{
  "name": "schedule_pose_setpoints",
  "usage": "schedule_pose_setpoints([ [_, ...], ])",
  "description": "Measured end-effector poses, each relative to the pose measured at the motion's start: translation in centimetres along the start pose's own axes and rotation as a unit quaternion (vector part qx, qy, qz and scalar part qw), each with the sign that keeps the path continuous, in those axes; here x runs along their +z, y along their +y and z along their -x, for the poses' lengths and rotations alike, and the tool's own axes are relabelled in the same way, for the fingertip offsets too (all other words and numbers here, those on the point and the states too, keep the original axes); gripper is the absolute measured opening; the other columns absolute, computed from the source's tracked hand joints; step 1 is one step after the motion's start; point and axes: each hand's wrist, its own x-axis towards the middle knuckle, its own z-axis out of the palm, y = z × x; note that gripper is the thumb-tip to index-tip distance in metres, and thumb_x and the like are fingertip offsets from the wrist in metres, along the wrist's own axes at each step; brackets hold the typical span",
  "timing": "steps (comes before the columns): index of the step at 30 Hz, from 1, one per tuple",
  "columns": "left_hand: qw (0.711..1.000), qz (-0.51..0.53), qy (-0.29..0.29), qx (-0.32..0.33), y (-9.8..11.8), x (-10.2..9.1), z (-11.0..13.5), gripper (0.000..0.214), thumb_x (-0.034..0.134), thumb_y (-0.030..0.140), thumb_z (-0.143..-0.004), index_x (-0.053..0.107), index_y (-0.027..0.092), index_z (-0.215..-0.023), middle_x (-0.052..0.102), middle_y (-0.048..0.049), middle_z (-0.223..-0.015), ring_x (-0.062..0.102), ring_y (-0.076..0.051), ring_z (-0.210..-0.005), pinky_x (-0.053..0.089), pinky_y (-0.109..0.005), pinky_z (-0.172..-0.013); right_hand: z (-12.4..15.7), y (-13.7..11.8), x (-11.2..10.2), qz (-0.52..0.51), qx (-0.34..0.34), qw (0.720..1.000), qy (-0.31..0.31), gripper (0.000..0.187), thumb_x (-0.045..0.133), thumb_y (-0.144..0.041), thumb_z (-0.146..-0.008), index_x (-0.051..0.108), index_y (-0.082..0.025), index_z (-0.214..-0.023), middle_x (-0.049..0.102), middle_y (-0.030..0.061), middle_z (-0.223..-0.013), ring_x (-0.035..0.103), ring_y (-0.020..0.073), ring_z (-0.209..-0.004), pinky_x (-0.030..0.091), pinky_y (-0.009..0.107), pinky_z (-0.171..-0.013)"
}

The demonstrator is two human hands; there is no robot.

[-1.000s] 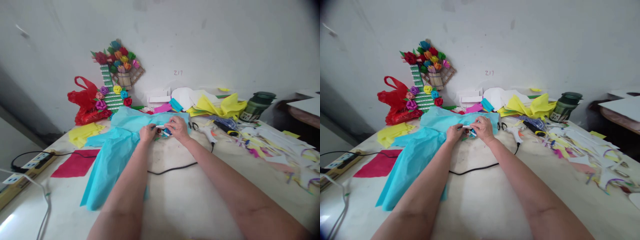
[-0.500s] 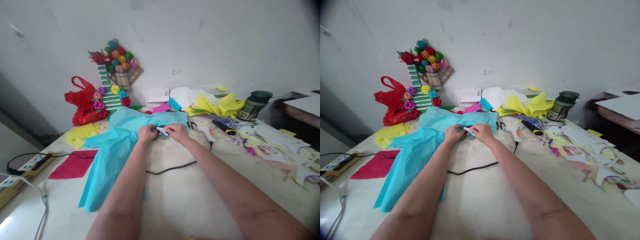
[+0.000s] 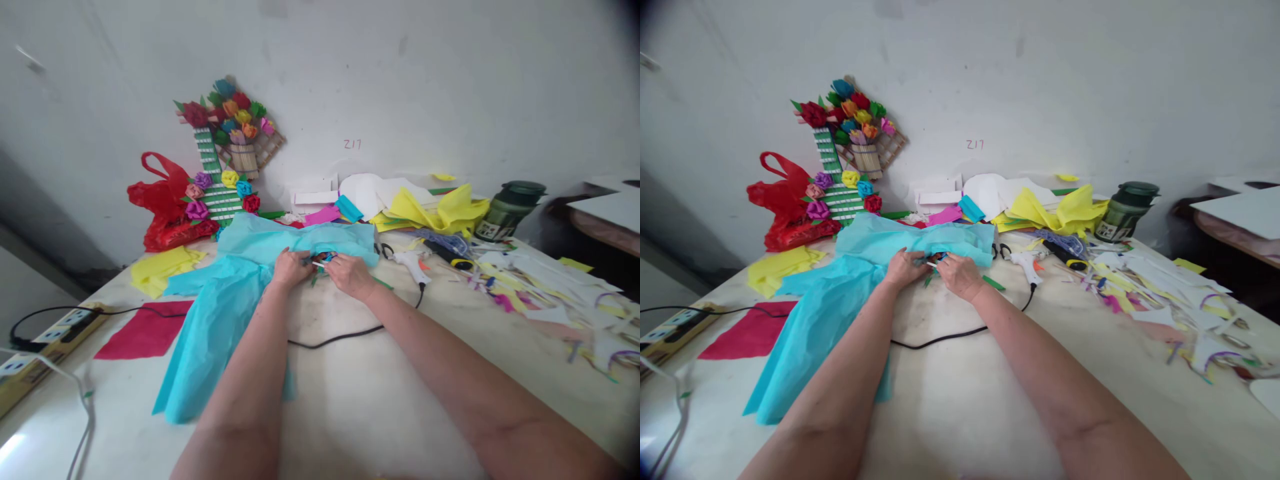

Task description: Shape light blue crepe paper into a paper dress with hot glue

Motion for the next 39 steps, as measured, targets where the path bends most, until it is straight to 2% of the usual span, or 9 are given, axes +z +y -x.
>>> schedule_pose_setpoints([
  [7,0.999,-0.017,0.028,0.005,0.3,0.4,-0.3,0.021,0.050,0.038,-0.076,0.067,0.027,-0.085,0.069,-0.0005,-0.074,0.062,-0.015,-0.080,0.028,-0.029,-0.099,0.4,-0.4,0.0,0.021,-0.030,0.999,-0.003,0.028,0.037,-0.016,-0.087,0.058,-0.015,-0.069,0.057,0.0051,-0.064,0.049,0.0155,-0.069,0.031,0.028,-0.057],
  [14,0.999,0.001,0.037,-0.037,0.5,0.4,-0.5,0.020,0.049,0.035,-0.079,0.068,0.031,-0.085,0.069,0.0015,-0.079,0.060,-0.015,-0.083,0.030,-0.026,-0.097,0.4,-0.7,0.2,0.020,-0.024,0.996,-0.079,0.029,0.033,-0.014,-0.088,0.059,-0.014,-0.075,0.059,0.0068,-0.071,0.049,0.0161,-0.072,0.033,0.028,-0.058],
  [27,0.999,-0.002,0.047,-0.028,0.5,0.5,-0.5,0.022,0.049,0.037,-0.080,0.068,0.028,-0.084,0.069,0.0001,-0.079,0.060,-0.015,-0.083,0.032,-0.027,-0.095,-0.7,-2.2,0.5,0.060,-0.017,0.977,-0.204,0.029,0.032,-0.005,-0.083,0.060,-0.008,-0.087,0.060,0.0138,-0.079,0.052,0.0222,-0.080,0.040,0.032,-0.059],
  [34,0.999,0.003,0.048,0.018,0.5,0.6,-0.5,0.023,0.045,0.030,-0.082,0.067,0.024,-0.080,0.068,0.0007,-0.073,0.061,-0.011,-0.073,0.027,-0.025,-0.099,-1.9,-2.3,0.8,0.071,-0.011,0.971,-0.229,0.028,0.036,-0.005,-0.081,0.062,-0.005,-0.091,0.062,0.0167,-0.084,0.053,0.0243,-0.085,0.041,0.034,-0.061],
  [39,0.999,-0.008,0.038,0.036,0.5,0.5,-0.5,0.025,0.043,0.027,-0.083,0.066,0.023,-0.076,0.067,0.0011,-0.069,0.060,-0.010,-0.070,0.027,-0.027,-0.099,-2.1,-2.1,1.2,0.071,0.016,0.969,-0.234,0.026,0.038,-0.006,-0.080,0.063,-0.008,-0.086,0.063,0.0147,-0.083,0.052,0.0236,-0.084,0.040,0.034,-0.062],
])
